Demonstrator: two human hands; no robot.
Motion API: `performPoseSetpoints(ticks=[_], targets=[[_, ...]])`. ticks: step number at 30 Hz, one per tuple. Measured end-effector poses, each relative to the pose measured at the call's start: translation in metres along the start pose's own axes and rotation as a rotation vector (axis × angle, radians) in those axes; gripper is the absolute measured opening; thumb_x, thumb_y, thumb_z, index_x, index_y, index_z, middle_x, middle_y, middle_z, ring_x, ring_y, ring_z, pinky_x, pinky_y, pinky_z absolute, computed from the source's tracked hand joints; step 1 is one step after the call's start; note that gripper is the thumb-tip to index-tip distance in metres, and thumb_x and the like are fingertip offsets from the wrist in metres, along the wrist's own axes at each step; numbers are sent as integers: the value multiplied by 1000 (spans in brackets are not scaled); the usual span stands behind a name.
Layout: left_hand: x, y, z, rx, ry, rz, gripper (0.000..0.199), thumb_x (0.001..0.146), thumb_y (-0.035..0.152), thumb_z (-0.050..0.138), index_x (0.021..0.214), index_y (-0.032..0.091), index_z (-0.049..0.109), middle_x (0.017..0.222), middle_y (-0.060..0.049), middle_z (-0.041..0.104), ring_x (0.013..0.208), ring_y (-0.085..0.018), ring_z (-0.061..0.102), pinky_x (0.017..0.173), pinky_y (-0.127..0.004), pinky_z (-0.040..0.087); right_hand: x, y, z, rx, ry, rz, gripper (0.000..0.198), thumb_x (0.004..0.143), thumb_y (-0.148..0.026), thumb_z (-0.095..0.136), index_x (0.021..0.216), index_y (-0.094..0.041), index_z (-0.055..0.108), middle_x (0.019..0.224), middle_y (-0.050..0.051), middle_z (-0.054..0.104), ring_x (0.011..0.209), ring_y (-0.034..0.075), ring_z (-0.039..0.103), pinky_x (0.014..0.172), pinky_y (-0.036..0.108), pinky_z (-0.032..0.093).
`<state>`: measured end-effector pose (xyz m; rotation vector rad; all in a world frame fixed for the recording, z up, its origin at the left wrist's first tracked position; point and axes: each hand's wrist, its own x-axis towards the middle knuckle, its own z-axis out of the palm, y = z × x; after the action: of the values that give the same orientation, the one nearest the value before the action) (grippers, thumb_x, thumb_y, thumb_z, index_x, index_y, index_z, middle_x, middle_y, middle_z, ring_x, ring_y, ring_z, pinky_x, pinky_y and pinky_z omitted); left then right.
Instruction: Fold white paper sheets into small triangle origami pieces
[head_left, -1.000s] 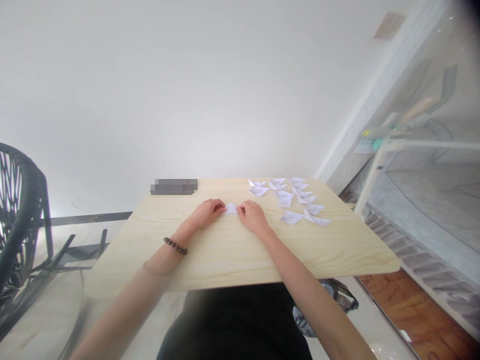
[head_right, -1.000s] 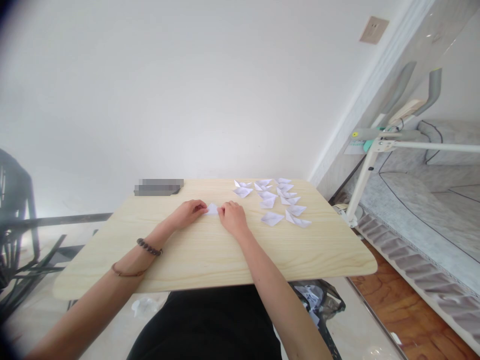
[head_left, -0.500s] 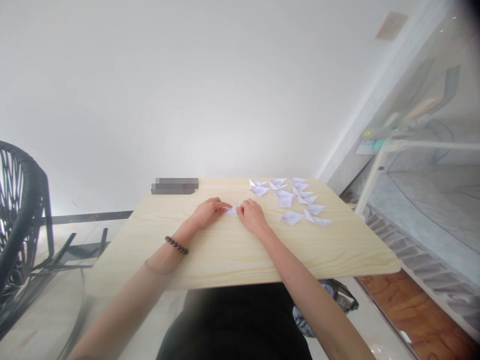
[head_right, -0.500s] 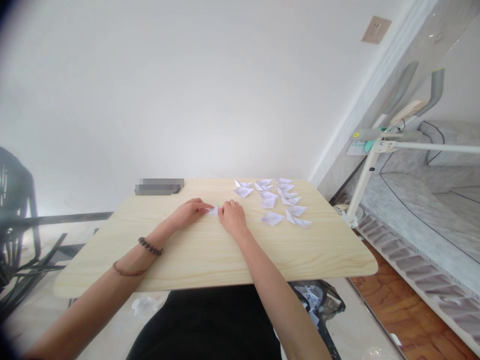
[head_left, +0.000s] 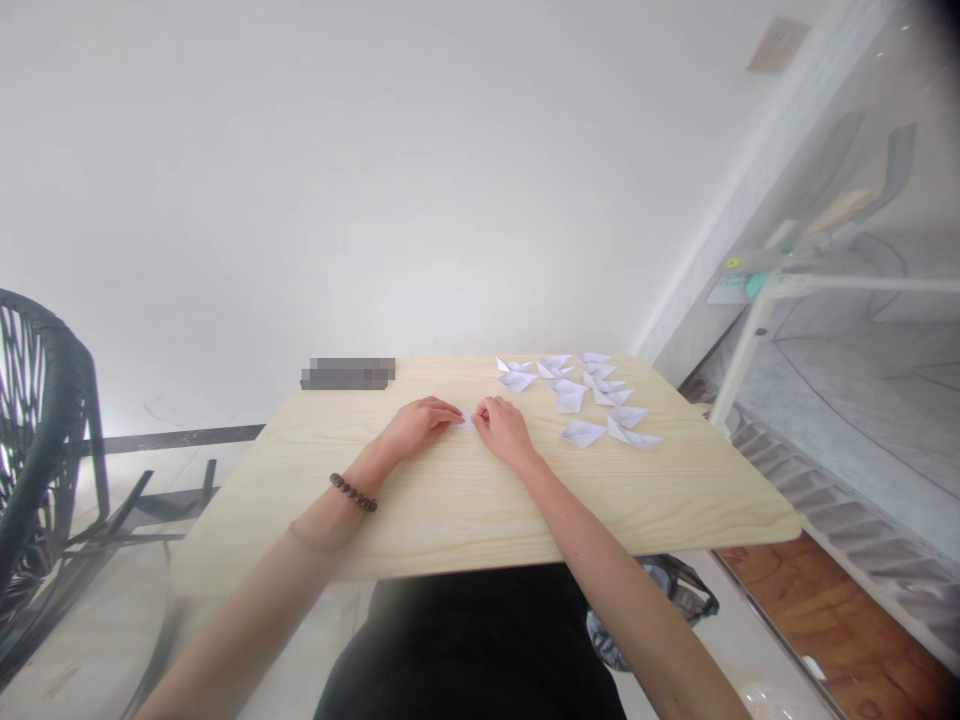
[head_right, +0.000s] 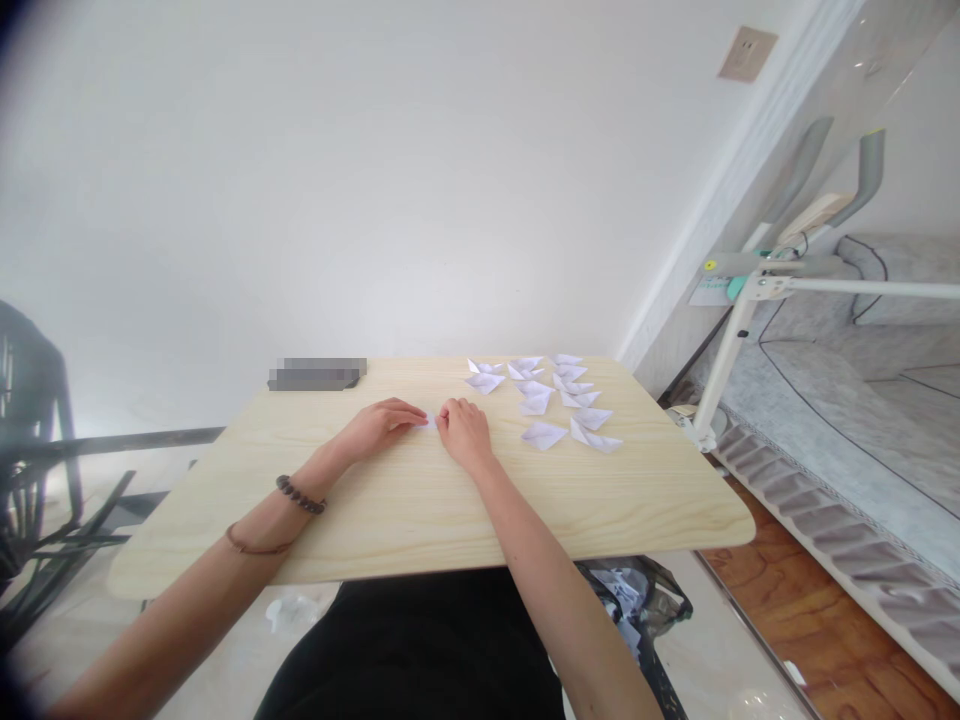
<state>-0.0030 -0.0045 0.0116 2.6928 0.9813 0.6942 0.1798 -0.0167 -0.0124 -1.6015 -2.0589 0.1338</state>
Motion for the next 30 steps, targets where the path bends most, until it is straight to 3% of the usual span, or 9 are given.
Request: performPoseSetpoints(ticks=[13, 22, 30], targets=[[-2, -7, 7, -28, 61, -34, 27, 84, 26, 36, 95, 19, 59, 94, -5, 62, 87, -16, 55, 80, -29, 42, -7, 3, -7, 189, -33, -190, 18, 79, -24, 48, 95, -21, 56, 92, 3, 51, 83, 12, 51, 78, 24, 37], [-1, 5, -2, -88, 64, -94, 26, 81, 31, 40, 95, 19, 59, 93, -4, 62, 82, -15, 56, 75, -26, 43, -6, -3, -8, 114, -12, -185, 21, 85, -22, 38, 95, -22, 57, 89, 4, 56, 88, 13, 51, 78, 23, 37], [-2, 5, 0, -6, 186, -66, 18, 79, 26, 44, 84, 19, 60, 87, -3, 62, 80, -15, 55, 77, -27, 40, -10, -11, -15, 69, 49, -273, 24, 86, -23, 35, 99, -23, 56, 95, 4, 56, 93, 15, 48, 82, 26, 37]])
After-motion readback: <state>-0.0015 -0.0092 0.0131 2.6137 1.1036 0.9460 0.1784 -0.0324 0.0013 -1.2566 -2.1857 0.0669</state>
